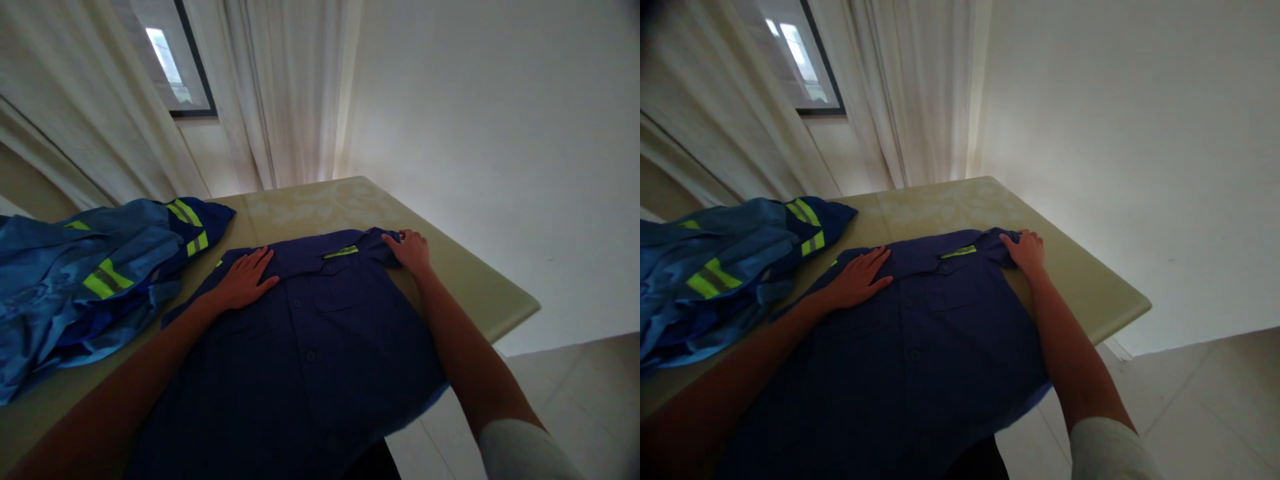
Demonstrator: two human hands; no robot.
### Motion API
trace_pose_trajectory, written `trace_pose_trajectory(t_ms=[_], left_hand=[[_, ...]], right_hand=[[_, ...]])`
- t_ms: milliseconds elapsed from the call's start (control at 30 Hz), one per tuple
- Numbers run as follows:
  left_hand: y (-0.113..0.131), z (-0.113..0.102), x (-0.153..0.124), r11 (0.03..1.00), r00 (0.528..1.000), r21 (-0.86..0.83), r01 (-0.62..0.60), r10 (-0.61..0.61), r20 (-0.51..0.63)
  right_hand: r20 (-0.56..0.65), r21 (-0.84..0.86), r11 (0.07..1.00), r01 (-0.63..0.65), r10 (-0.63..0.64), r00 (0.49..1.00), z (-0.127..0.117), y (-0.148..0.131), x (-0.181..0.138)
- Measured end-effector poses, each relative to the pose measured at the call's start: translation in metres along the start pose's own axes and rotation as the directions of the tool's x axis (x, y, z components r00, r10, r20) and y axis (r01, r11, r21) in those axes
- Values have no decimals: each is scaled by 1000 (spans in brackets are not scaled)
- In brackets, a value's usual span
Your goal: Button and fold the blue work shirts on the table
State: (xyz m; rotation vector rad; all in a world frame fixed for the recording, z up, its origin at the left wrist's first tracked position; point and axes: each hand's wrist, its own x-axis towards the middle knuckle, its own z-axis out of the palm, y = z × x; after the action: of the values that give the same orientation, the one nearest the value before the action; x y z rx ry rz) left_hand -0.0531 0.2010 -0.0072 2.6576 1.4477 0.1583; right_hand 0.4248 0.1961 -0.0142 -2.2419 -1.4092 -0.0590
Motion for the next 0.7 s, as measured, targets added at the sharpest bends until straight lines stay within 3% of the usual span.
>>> trace_pose_trajectory(t_ms=[100, 233, 333, 433, 600, 700], left_hand=[[18, -7, 13, 1000, 999, -5, 1, -2, -53], [77, -15, 61, 978, 977, -74, -196, 189, -94], [127, -8, 109, 946, 957, -151, -286, 275, -92], [161, 10, 141, 939, 957, -196, -281, 259, -129], [173, 36, 146, 930, 950, -213, -299, 271, -154], [171, 36, 141, 925, 946, -219, -310, 277, -168]], right_hand=[[54, 19, 999, 31, -32, 998, 3, -6, 4], [62, 158, 984, 83, -94, 994, 6, -7, 6], [29, 312, 944, 111, -126, 992, 6, -2, 6], [-7, 478, 873, 100, -110, 994, 4, 3, 5], [-27, 697, 717, -19, 54, 998, 5, 1, 5], [136, 801, 564, -201, 155, 979, 8, -6, 7]])
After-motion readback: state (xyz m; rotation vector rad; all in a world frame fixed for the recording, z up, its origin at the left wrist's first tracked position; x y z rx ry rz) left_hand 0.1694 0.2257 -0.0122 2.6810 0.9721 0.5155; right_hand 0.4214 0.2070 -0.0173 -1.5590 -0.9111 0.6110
